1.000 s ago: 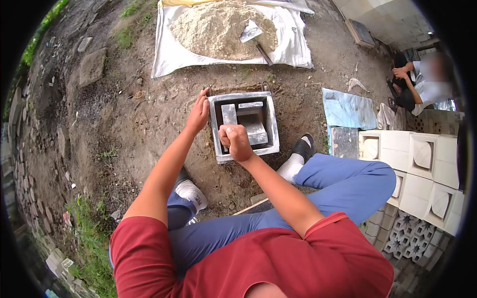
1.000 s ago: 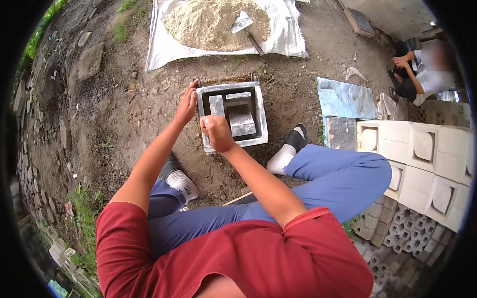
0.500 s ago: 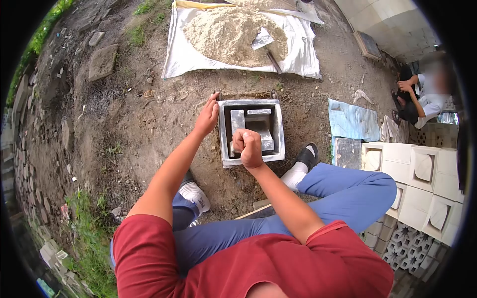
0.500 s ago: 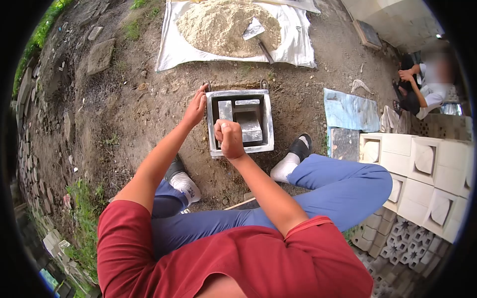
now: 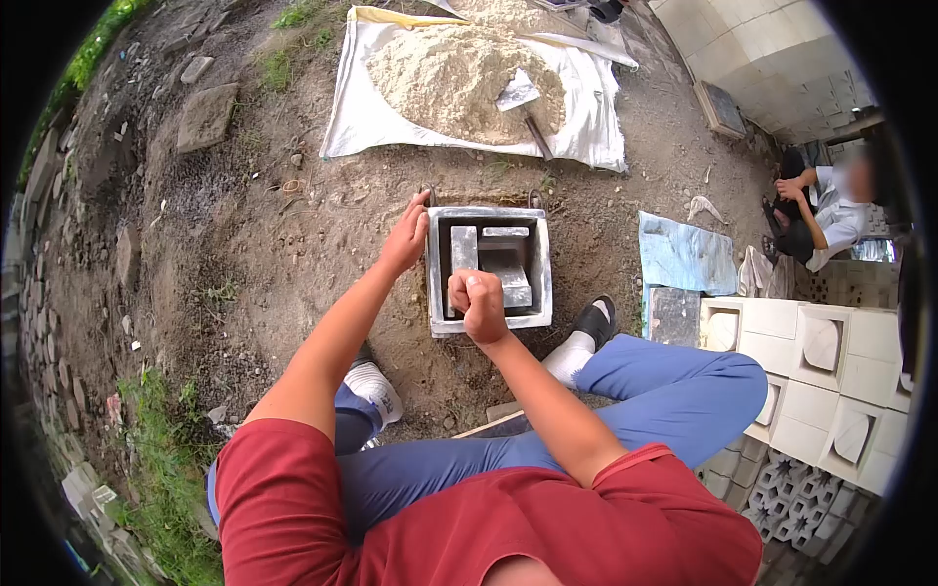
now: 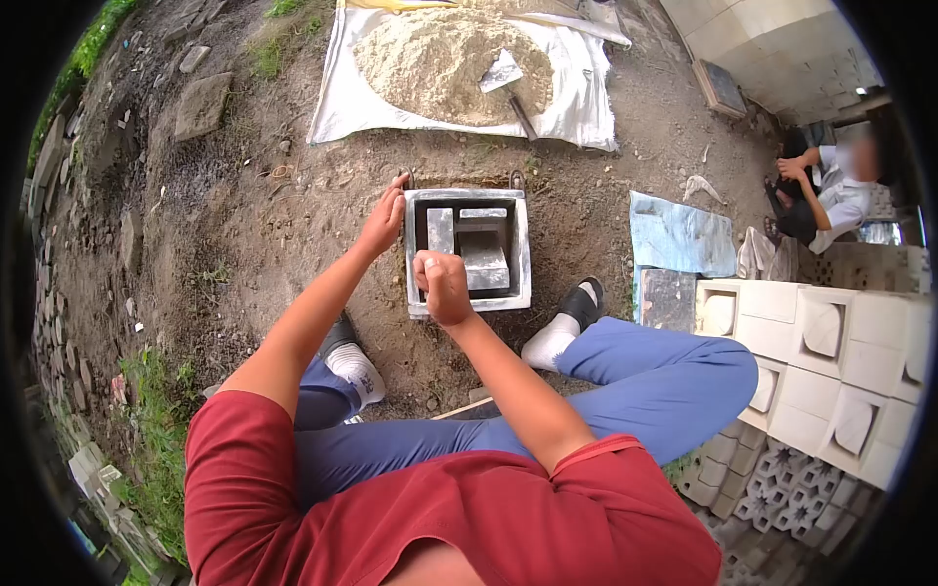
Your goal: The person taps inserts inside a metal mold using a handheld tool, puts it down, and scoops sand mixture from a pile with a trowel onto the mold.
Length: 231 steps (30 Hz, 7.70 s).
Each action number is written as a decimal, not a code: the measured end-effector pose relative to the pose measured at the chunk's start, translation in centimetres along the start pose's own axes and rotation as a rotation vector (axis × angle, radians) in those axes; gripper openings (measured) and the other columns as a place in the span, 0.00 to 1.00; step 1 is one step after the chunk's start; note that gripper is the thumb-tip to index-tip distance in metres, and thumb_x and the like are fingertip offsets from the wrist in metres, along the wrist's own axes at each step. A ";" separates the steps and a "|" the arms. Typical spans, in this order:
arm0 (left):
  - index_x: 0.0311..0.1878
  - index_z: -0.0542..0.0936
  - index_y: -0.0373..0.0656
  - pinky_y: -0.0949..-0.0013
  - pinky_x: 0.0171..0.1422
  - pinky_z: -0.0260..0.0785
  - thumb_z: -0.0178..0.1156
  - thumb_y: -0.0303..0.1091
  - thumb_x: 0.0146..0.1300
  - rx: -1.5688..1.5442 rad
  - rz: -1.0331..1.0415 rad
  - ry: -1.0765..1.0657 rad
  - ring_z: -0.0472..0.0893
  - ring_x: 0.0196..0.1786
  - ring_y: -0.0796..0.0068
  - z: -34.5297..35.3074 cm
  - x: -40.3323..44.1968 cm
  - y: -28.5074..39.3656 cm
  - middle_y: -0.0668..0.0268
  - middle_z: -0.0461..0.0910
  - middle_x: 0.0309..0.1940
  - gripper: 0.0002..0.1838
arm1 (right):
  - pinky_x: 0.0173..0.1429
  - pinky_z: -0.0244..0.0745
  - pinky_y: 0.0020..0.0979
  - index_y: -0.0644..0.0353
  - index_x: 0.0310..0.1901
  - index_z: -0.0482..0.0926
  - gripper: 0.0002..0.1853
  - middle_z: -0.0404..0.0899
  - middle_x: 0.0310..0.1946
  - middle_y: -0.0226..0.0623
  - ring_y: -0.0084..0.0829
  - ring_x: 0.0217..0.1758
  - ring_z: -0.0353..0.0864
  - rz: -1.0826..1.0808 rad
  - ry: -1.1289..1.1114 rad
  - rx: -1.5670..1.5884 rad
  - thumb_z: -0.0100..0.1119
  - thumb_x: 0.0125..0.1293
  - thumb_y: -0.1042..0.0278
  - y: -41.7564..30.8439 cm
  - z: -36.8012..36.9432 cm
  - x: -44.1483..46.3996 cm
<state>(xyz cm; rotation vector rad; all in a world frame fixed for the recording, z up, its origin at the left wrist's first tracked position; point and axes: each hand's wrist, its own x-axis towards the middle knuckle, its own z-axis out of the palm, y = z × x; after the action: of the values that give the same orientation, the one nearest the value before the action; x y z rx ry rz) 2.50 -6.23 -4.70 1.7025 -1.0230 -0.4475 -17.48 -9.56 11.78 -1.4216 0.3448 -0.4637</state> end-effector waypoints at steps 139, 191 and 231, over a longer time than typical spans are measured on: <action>0.51 0.74 0.35 0.56 0.80 0.57 0.45 0.40 0.81 -0.017 -0.002 -0.086 0.63 0.79 0.46 -1.4 0.4 0.3 0.52 0.64 0.77 0.16 | 0.27 0.48 0.29 0.57 0.21 0.58 0.27 0.55 0.18 0.25 0.19 0.21 0.53 -0.108 -0.068 -0.034 0.37 0.78 0.51 1.2 -1.4 9.6; 0.51 0.74 0.37 0.54 0.82 0.54 0.45 0.39 0.82 -0.045 0.017 -0.085 0.59 0.82 0.44 -0.9 0.2 -0.4 0.52 0.63 0.78 0.14 | 0.27 0.48 0.30 0.61 0.22 0.64 0.24 0.57 0.17 0.25 0.19 0.21 0.54 -0.093 0.012 0.042 0.42 0.74 0.52 1.1 -0.4 6.6; 0.52 0.74 0.36 0.55 0.82 0.55 0.45 0.40 0.82 -0.045 -0.012 -0.120 0.60 0.82 0.46 -1.2 -0.1 -0.3 0.53 0.62 0.79 0.16 | 0.26 0.48 0.29 0.59 0.21 0.61 0.26 0.56 0.17 0.24 0.19 0.21 0.53 -0.082 -0.058 -0.062 0.42 0.76 0.51 1.7 1.0 5.6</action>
<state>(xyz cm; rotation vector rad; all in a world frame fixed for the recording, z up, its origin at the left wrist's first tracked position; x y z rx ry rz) 3.45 -5.37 -4.54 1.6584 -1.0814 -0.5816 -12.00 -11.33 10.51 -1.5110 0.2563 -0.4807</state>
